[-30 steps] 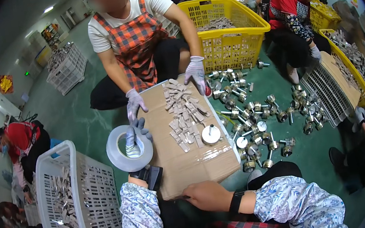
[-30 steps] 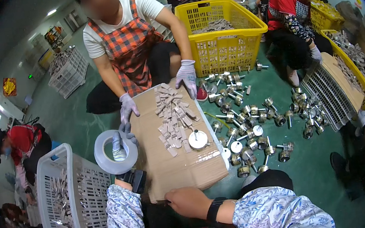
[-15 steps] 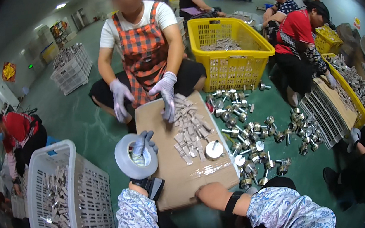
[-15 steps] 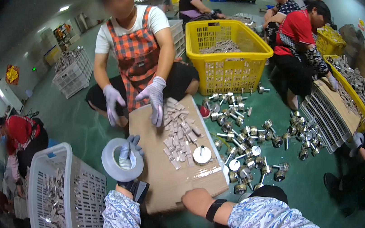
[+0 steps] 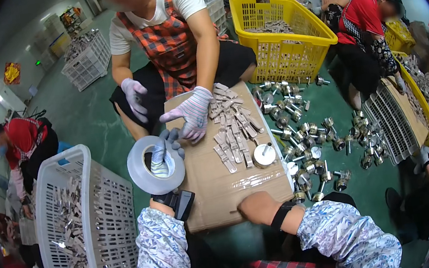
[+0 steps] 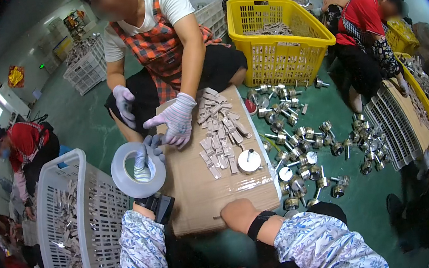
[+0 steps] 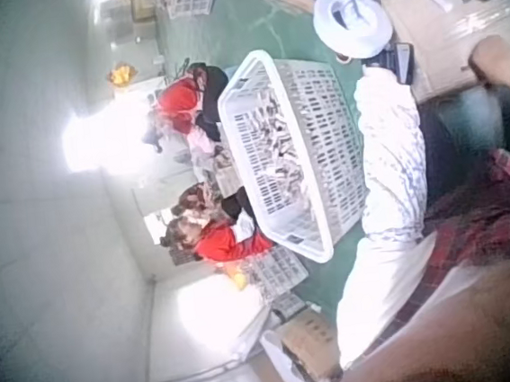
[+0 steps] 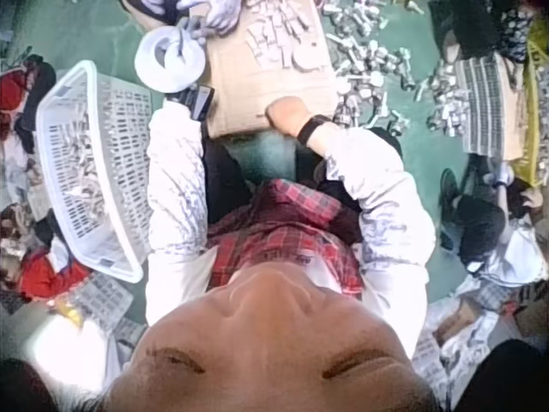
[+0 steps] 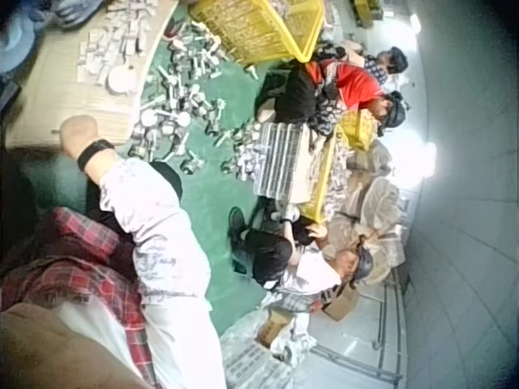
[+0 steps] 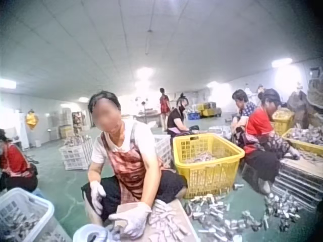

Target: Sorting metal door handle components and preparing a cardboard box for packing using tape.

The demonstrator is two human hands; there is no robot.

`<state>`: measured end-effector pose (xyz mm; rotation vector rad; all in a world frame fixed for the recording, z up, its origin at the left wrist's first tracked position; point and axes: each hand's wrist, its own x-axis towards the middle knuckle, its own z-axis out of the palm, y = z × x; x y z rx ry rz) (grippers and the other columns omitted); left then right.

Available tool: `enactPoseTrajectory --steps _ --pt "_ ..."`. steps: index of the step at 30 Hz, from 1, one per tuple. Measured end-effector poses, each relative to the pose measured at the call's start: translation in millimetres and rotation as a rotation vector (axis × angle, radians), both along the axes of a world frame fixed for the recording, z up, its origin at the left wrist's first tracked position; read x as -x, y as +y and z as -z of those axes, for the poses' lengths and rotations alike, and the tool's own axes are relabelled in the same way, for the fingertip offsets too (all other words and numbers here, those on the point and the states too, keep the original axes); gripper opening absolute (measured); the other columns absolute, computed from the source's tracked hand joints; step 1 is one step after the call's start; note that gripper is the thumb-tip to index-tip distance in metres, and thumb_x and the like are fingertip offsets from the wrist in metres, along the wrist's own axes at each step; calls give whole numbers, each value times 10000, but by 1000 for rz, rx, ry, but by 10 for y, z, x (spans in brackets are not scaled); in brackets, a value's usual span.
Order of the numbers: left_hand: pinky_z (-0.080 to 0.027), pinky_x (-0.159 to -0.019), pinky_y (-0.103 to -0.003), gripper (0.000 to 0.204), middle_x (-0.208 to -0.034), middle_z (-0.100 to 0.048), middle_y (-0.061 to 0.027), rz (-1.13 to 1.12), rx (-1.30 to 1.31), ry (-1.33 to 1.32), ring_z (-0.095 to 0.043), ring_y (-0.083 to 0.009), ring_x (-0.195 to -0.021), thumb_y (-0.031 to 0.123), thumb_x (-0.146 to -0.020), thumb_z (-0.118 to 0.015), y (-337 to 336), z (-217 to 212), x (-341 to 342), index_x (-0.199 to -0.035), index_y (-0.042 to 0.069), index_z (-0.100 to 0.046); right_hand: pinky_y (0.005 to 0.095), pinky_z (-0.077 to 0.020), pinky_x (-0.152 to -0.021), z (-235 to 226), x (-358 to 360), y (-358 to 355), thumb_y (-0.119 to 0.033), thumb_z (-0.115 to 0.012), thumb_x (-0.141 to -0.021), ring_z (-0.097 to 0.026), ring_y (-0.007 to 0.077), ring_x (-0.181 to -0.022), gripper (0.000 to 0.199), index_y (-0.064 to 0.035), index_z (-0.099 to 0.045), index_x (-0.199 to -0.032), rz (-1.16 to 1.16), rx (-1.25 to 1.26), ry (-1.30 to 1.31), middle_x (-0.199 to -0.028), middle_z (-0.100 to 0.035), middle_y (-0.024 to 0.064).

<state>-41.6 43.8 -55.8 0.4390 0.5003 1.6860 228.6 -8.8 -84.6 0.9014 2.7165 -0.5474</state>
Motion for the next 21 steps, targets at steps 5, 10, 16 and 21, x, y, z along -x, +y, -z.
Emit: enactPoseTrajectory --steps 5,10,16,21 --pt "-542 -666 -272 601 -1258 -507 -126 106 -43 84 -578 -139 -796 297 -910 -623 -8 -94 -53 -1396 74 -348 409 -539 -645 -27 -58 16 -110 -576 -769 -680 318 -758 145 -62 -713 -766 1 -14 36 -790 -689 141" --pt "-554 -686 -375 567 -1206 -529 -166 31 -19 12 -599 -213 -827 323 -938 -557 43 87 94 -1411 101 -338 405 -538 -647 -48 2 8 -113 -583 -767 -683 306 -770 140 -64 -714 -771 2 -5 14 -800 -692 138" --pt "-525 -681 -376 571 -1125 -558 -173 -29 98 470 -588 -244 -846 131 -862 -650 -299 -284 -5 -1373 104 -396 400 -539 -686 -100 17 90 -111 -582 -783 -682 305 -838 154 -70 -725 -825 19 71 -66 -864 -697 138" --pt "-525 -642 -322 484 -975 -610 -99 9 255 747 -600 -192 -792 104 -817 -716 -810 -392 25 -1237 17 -492 398 -537 -720 -65 -24 91 -119 -597 -785 -677 305 -885 162 -68 -727 -868 33 100 -83 -903 -698 140"
